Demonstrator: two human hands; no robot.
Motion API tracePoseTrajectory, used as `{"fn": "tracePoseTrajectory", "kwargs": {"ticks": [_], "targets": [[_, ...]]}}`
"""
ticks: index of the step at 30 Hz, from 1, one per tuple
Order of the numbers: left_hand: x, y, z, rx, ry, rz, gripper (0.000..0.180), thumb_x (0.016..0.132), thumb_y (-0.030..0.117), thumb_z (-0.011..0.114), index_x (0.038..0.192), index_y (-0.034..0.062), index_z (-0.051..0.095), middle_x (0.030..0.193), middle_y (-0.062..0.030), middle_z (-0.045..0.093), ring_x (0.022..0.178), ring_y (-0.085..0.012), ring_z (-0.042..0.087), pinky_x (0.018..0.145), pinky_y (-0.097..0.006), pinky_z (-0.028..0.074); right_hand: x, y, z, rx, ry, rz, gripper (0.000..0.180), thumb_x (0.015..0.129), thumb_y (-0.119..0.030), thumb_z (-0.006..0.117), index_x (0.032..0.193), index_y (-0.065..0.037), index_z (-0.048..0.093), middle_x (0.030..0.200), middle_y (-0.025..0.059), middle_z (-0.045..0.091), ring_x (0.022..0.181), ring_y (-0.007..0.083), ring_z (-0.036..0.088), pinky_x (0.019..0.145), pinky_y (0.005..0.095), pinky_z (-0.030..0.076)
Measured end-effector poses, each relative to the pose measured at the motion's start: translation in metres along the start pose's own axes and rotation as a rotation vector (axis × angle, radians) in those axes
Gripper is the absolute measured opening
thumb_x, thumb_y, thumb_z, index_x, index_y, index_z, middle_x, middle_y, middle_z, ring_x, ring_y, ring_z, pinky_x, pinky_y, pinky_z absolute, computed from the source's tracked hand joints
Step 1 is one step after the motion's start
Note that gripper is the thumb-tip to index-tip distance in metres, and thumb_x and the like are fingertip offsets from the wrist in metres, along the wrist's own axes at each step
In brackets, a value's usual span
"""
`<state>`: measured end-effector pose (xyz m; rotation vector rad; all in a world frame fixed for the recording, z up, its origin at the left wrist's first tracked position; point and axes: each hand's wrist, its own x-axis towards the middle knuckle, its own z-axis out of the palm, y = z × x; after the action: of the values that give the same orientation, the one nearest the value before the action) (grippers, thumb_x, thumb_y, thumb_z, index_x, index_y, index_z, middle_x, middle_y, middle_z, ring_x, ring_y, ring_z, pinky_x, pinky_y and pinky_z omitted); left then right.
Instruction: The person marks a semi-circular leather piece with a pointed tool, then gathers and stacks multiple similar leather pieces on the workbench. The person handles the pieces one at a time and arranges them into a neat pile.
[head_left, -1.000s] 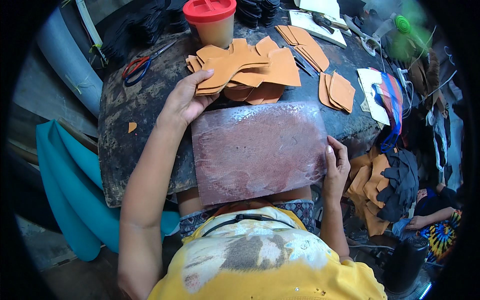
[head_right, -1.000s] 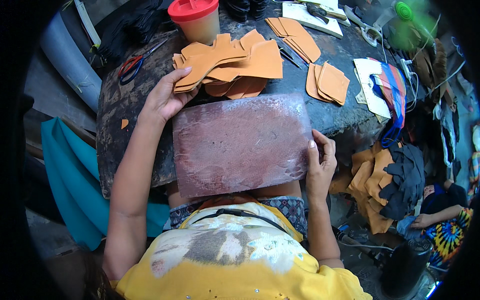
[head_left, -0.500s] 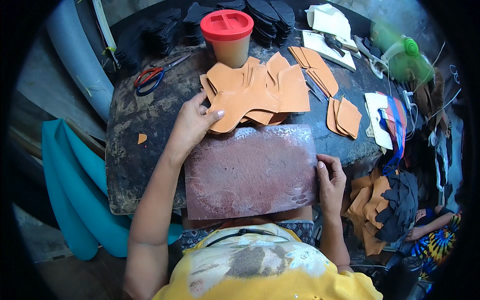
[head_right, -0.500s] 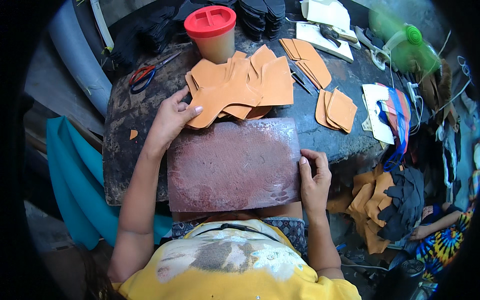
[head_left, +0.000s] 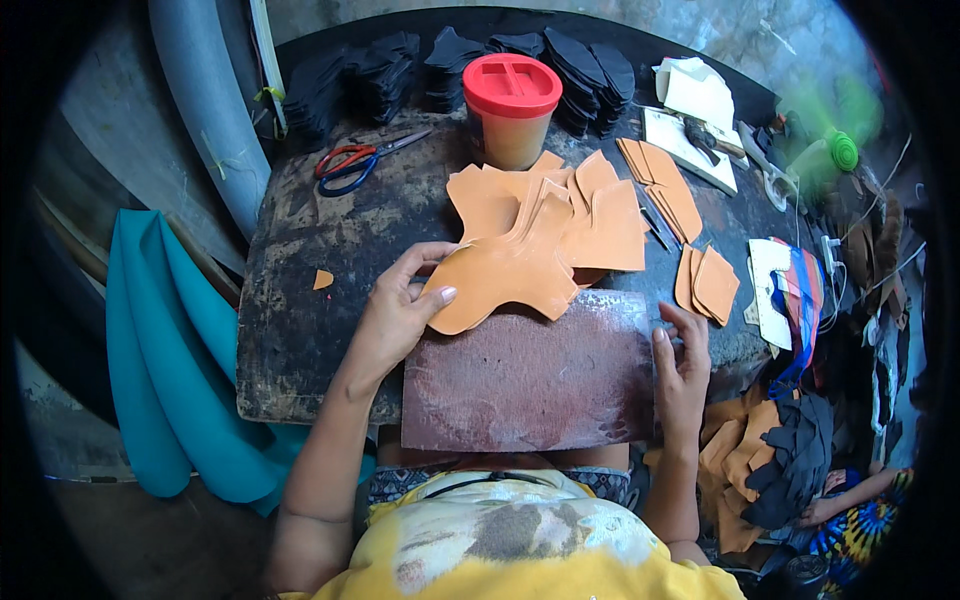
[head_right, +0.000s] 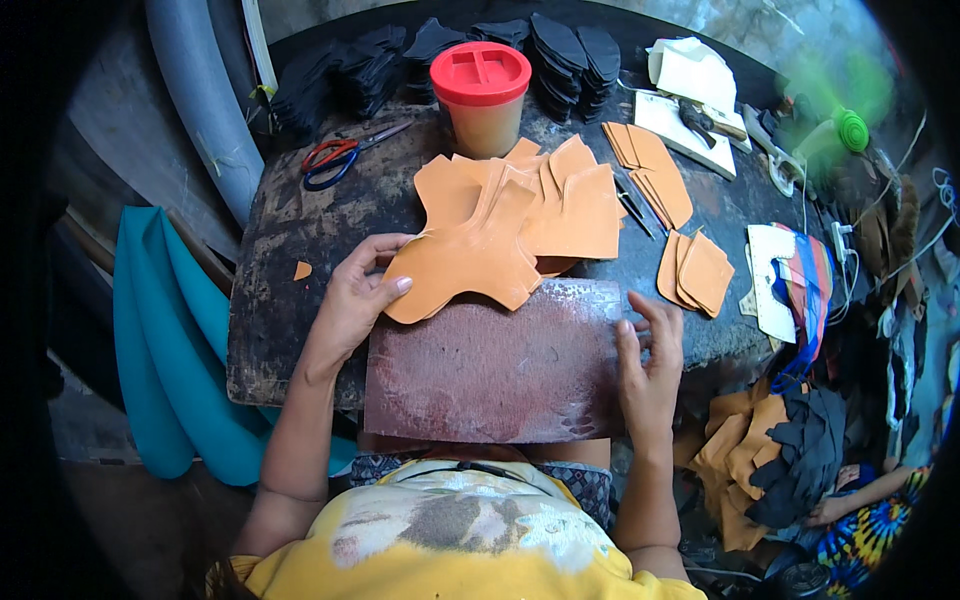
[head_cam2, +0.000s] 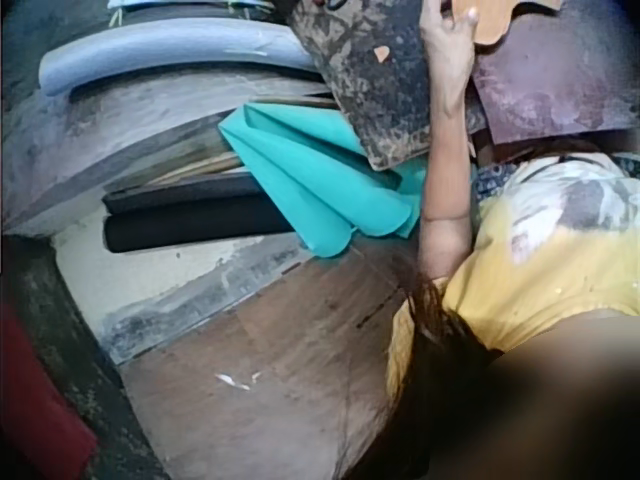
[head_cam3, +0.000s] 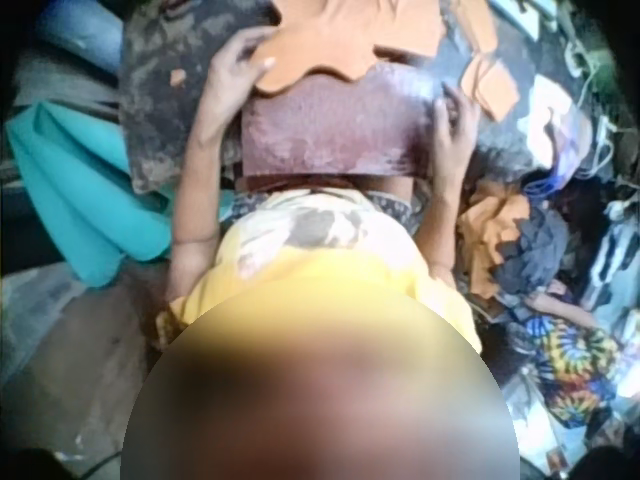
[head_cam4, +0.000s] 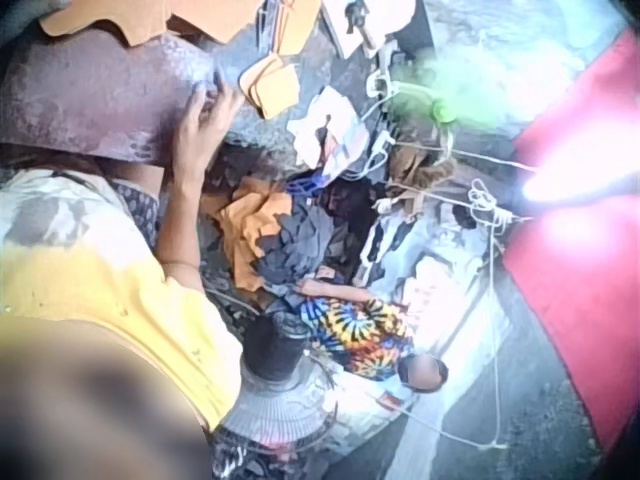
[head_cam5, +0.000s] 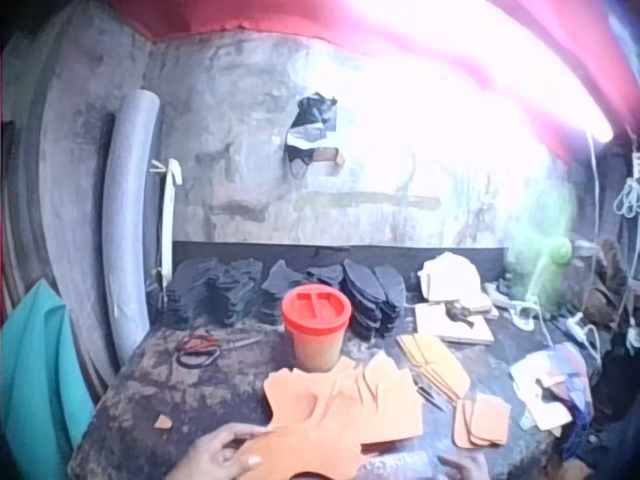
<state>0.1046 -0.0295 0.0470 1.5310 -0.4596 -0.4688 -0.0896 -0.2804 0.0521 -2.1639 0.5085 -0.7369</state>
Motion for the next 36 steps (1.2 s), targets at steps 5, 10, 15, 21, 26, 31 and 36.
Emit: {"fn": "tracePoseTrajectory", "kwargs": {"ticks": [5, 10, 15, 21, 26, 31, 36], "targets": [[-0.018, -0.003, -0.004, -0.131, -0.036, 0.033, 0.038, 0.090, -0.005, 0.059, 0.128, 0.0006, 0.054, 0.118, -0.0113, 0.062, 0.106, -0.0134, 0.061, 0.094, -0.027, 0.050, 0.013, -0.016, 0.016, 0.114, -0.143, -0.073, 0.034, 0.092, -0.010, 0.062, 0.125, -0.001, 0.060, 0.108, 0.0090, 0.056, 0.096, 0.0169, 0.056, 0.085, 0.0287, 0.046], [-0.025, -0.003, 0.001, -0.143, -0.136, 0.065, 0.036, 0.091, -0.001, 0.060, 0.127, 0.0007, 0.057, 0.119, -0.0096, 0.063, 0.110, -0.0142, 0.060, 0.099, -0.029, 0.047, 0.010, -0.026, 0.032, 0.614, -0.282, 0.241, 0.052, 0.092, -0.012, 0.066, 0.139, -0.002, 0.046, 0.125, 0.0119, 0.055, 0.113, 0.0177, 0.056, 0.095, 0.0311, 0.045], [-0.020, 0.002, 0.008, -0.066, -0.190, 0.098, 0.038, 0.092, 0.003, 0.062, 0.129, 0.0011, 0.056, 0.117, -0.0091, 0.064, 0.110, -0.0139, 0.059, 0.100, -0.028, 0.045, 0.009, -0.033, 0.036, 0.904, -0.261, 0.355, 0.062, 0.091, -0.005, 0.066, 0.144, -0.002, 0.035, 0.126, 0.0137, 0.057, 0.115, 0.0182, 0.057, 0.099, 0.0324, 0.046], [-0.023, 0.008, 0.012, -0.353, -0.144, 0.019, 0.063, 0.089, 0.005, 0.067, 0.145, 0.0032, 0.038, 0.117, -0.0127, 0.061, 0.114, -0.0179, 0.057, 0.104, -0.032, 0.043, 0.012, -0.025, 0.040, 1.002, -0.185, 0.402, 0.059, 0.090, 0.000, 0.063, 0.143, -0.002, 0.035, 0.124, 0.0134, 0.060, 0.111, 0.0184, 0.061, 0.095, 0.0317, 0.050], [-0.036, 0.016, 0.022, -0.420, -0.189, 0.133, 0.088, 0.081, -0.007, 0.069, 0.153, 0.0056, 0.020, 0.137, -0.0164, 0.048, 0.128, -0.0234, 0.048, 0.111, -0.037, 0.036, 0.013, -0.023, 0.045, 1.159, -0.127, 0.462, 0.060, 0.092, 0.004, 0.058, 0.145, -0.002, 0.031, 0.124, 0.0149, 0.061, 0.105, 0.0193, 0.065, 0.086, 0.0301, 0.055], [-0.037, 0.018, 0.040, -0.286, -0.147, 0.182, 0.079, 0.082, -0.013, 0.063, 0.151, 0.0022, 0.026, 0.141, -0.0155, 0.044, 0.129, -0.0213, 0.047, 0.110, -0.035, 0.039, 0.011, -0.021, 0.038, 1.190, -0.109, 0.452, 0.059, 0.092, 0.005, 0.057, 0.145, -0.001, 0.030, 0.122, 0.0141, 0.063, 0.096, 0.0165, 0.067, 0.075, 0.0260, 0.056], [-0.037, 0.023, 0.044, -0.243, -0.172, 0.183, 0.072, 0.085, -0.014, 0.059, 0.149, -0.0007, 0.029, 0.137, -0.0175, 0.048, 0.125, -0.0212, 0.052, 0.107, -0.033, 0.042, 0.008, -0.013, 0.028, 1.133, -0.111, 0.471, 0.065, 0.091, 0.001, 0.061, 0.147, -0.001, 0.028, 0.123, 0.0135, 0.061, 0.107, 0.0176, 0.064, 0.090, 0.0306, 0.054]]}}
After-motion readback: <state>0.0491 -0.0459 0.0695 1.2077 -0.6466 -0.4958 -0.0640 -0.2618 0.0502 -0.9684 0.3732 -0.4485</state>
